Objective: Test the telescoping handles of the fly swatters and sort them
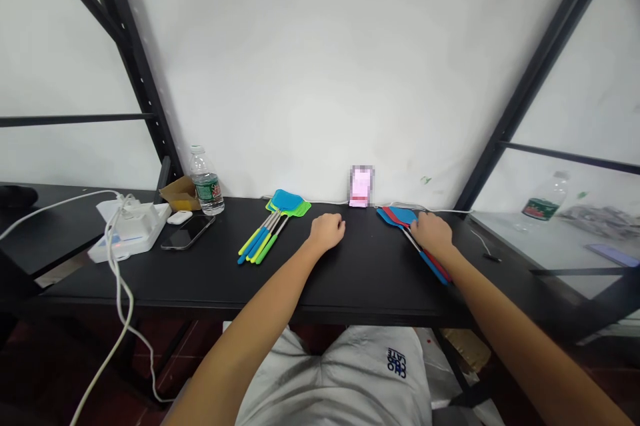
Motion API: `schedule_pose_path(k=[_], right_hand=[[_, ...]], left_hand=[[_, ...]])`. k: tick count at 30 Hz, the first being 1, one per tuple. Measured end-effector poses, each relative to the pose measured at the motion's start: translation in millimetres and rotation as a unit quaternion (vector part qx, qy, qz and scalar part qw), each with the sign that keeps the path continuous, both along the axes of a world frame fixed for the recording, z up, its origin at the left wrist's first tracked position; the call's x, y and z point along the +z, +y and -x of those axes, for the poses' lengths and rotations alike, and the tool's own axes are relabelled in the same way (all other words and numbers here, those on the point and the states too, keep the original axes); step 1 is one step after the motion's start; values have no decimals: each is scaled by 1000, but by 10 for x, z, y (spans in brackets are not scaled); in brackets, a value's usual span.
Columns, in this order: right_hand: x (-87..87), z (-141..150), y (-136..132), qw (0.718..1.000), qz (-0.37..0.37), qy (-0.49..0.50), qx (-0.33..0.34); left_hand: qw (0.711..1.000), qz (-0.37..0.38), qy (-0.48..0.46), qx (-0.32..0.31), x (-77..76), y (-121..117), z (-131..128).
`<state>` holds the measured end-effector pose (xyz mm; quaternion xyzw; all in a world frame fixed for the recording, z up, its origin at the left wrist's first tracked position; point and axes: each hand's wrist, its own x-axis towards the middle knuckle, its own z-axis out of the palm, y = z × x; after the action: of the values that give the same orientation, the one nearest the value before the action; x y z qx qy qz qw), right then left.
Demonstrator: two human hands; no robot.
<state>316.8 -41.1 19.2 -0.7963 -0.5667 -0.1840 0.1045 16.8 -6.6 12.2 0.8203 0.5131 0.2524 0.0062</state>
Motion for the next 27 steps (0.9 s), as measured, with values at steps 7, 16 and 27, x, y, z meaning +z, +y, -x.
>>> schedule_pose_path(k=[7, 16, 27], right_hand=[[-35, 897, 87, 982, -135, -52, 123], [-239, 1790, 241, 963, -132, -29, 233], [-311, 1217, 371, 981, -96, 119, 123]], left_hand=[[965, -104, -12, 241, 110, 72, 231], [925, -50, 4, 376, 97, 328, 722], [916, 54, 13, 397, 95, 423, 1072]])
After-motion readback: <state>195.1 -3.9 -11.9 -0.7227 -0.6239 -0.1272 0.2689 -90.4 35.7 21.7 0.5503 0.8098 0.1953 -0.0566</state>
